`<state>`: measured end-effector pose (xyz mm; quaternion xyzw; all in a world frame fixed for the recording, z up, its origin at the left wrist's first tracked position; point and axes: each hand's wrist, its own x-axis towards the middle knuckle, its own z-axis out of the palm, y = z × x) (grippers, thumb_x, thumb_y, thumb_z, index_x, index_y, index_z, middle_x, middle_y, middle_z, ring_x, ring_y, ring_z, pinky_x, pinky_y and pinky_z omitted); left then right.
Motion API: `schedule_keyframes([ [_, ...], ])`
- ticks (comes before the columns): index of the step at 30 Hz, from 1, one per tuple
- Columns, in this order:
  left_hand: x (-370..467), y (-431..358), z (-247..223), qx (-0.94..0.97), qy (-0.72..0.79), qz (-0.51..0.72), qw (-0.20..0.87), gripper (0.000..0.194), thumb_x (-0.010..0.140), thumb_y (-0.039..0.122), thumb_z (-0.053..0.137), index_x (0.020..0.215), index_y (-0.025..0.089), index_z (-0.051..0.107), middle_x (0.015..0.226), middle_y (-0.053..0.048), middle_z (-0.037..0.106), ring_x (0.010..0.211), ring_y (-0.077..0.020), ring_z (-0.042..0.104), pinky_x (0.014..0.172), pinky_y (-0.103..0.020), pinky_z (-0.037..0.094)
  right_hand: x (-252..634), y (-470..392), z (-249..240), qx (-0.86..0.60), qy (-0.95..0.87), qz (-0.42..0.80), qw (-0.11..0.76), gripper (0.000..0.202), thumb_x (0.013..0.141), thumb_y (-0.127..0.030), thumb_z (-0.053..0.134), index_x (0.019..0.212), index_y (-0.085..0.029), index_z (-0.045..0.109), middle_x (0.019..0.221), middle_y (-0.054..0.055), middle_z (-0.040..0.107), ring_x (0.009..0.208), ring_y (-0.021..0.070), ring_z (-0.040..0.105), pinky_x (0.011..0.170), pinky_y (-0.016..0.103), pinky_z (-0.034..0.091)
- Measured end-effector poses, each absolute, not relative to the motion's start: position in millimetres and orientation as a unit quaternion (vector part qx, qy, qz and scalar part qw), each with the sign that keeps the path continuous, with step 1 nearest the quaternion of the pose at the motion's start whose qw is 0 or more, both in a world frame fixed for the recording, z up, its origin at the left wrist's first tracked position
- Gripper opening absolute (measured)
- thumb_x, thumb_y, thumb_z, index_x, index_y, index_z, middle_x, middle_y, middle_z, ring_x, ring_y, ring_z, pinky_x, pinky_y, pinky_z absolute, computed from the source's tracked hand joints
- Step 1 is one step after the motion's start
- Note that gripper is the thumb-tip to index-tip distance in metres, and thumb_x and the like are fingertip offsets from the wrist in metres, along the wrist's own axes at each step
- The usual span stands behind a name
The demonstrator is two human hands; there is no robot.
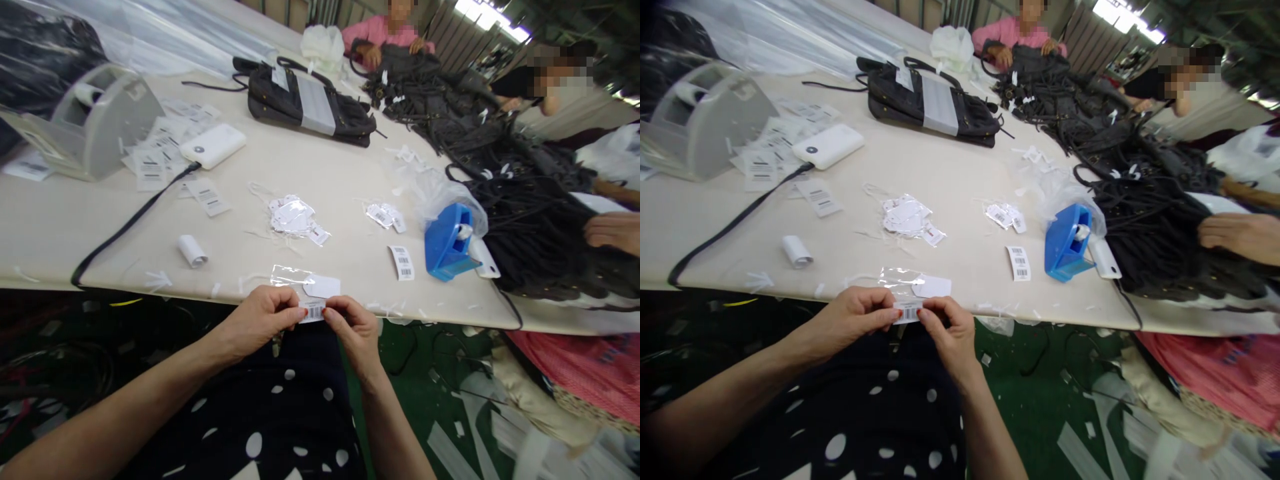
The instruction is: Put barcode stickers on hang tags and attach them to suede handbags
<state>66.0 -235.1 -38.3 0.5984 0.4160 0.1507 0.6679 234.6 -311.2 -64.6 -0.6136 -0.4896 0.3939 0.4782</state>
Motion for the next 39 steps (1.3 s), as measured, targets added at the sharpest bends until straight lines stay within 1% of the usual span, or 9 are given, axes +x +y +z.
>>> schedule_keyframes([
  [2, 67, -235, -40, 0.644, 0.413, 0.132, 0.631, 0.025, 0.075, 0.035, 0.053, 0.06, 0.015, 0.054, 0.053, 0.005, 0.049, 0.05, -0.0081, 0.042, 0.048, -0.02, 0.031, 232, -310, -66, -0.622, -0.468, 0.409, 0.477, 0.016, 0.077, -0.033, 0.061, 0.076, -0.018, 0.062, 0.064, -0.002, 0.057, 0.058, 0.0106, 0.049, 0.056, 0.023, 0.039],
  [4, 67, -232, -44, 0.695, 0.434, 0.127, 0.559, 0.025, 0.077, 0.036, 0.052, 0.063, 0.015, 0.057, 0.056, 0.003, 0.053, 0.054, -0.0102, 0.047, 0.051, -0.021, 0.035, 231, -309, -69, -0.643, -0.448, 0.391, 0.483, 0.017, 0.076, -0.034, 0.06, 0.073, -0.017, 0.061, 0.06, -0.003, 0.054, 0.056, 0.0099, 0.047, 0.055, 0.022, 0.037],
  [6, 66, -229, -50, 0.744, 0.469, 0.15, 0.451, 0.024, 0.078, 0.038, 0.053, 0.072, 0.016, 0.061, 0.062, 0.001, 0.059, 0.059, -0.0126, 0.052, 0.055, -0.023, 0.039, 234, -307, -74, -0.67, -0.413, 0.355, 0.505, 0.019, 0.076, -0.035, 0.059, 0.073, -0.017, 0.06, 0.059, -0.003, 0.052, 0.055, 0.0096, 0.045, 0.055, 0.022, 0.037],
  [8, 66, -226, -59, 0.797, 0.465, 0.201, 0.33, 0.022, 0.082, 0.034, 0.049, 0.081, 0.017, 0.062, 0.073, -0.002, 0.063, 0.068, -0.0148, 0.055, 0.063, -0.025, 0.042, 240, -304, -81, -0.69, -0.373, 0.332, 0.524, 0.02, 0.076, -0.037, 0.059, 0.074, -0.016, 0.06, 0.059, -0.004, 0.051, 0.055, 0.0091, 0.044, 0.055, 0.022, 0.036],
  [11, 71, -222, -75, 0.888, 0.32, 0.264, 0.196, 0.021, 0.087, 0.019, 0.041, 0.086, 0.016, 0.061, 0.09, -0.006, 0.064, 0.082, -0.0161, 0.055, 0.075, -0.028, 0.043, 251, -296, -91, -0.701, -0.352, 0.335, 0.521, 0.023, 0.075, -0.039, 0.059, 0.074, -0.016, 0.06, 0.058, -0.004, 0.05, 0.053, 0.0087, 0.041, 0.053, 0.022, 0.035],
  [14, 79, -218, -90, 0.939, 0.197, 0.255, 0.122, 0.022, 0.086, 0.012, 0.039, 0.09, 0.016, 0.06, 0.096, -0.008, 0.063, 0.084, -0.0169, 0.052, 0.077, -0.03, 0.042, 257, -287, -96, -0.713, -0.371, 0.339, 0.49, 0.025, 0.074, -0.04, 0.058, 0.07, -0.015, 0.059, 0.057, -0.003, 0.05, 0.053, 0.0096, 0.042, 0.053, 0.022, 0.035],
  [21, 82, -210, -113, 0.946, 0.189, 0.245, 0.1, 0.021, 0.085, 0.012, 0.039, 0.088, 0.016, 0.059, 0.085, -0.008, 0.062, 0.085, -0.0183, 0.05, 0.073, -0.032, 0.041, 254, -278, -99, -0.728, -0.406, 0.331, 0.442, 0.025, 0.073, -0.04, 0.056, 0.066, -0.015, 0.059, 0.057, -0.001, 0.055, 0.055, 0.0116, 0.046, 0.054, 0.023, 0.037],
  [33, 82, -212, -115, 0.942, 0.199, 0.25, 0.099, 0.019, 0.086, 0.014, 0.041, 0.089, 0.017, 0.06, 0.088, -0.007, 0.062, 0.086, -0.0187, 0.049, 0.075, -0.032, 0.038, 256, -274, -101, -0.738, -0.411, 0.332, 0.421, 0.025, 0.07, -0.04, 0.056, 0.065, -0.016, 0.061, 0.058, 0.0, 0.058, 0.055, 0.0126, 0.05, 0.053, 0.023, 0.038],
  [39, 81, -213, -117, 0.944, 0.206, 0.234, 0.104, 0.018, 0.085, 0.014, 0.042, 0.091, 0.015, 0.059, 0.095, -0.007, 0.062, 0.088, -0.0199, 0.047, 0.076, -0.034, 0.038, 259, -273, -105, -0.745, -0.425, 0.32, 0.404, 0.026, 0.071, -0.041, 0.056, 0.066, -0.016, 0.062, 0.058, 0.0, 0.06, 0.055, 0.013, 0.052, 0.051, 0.023, 0.038],
])
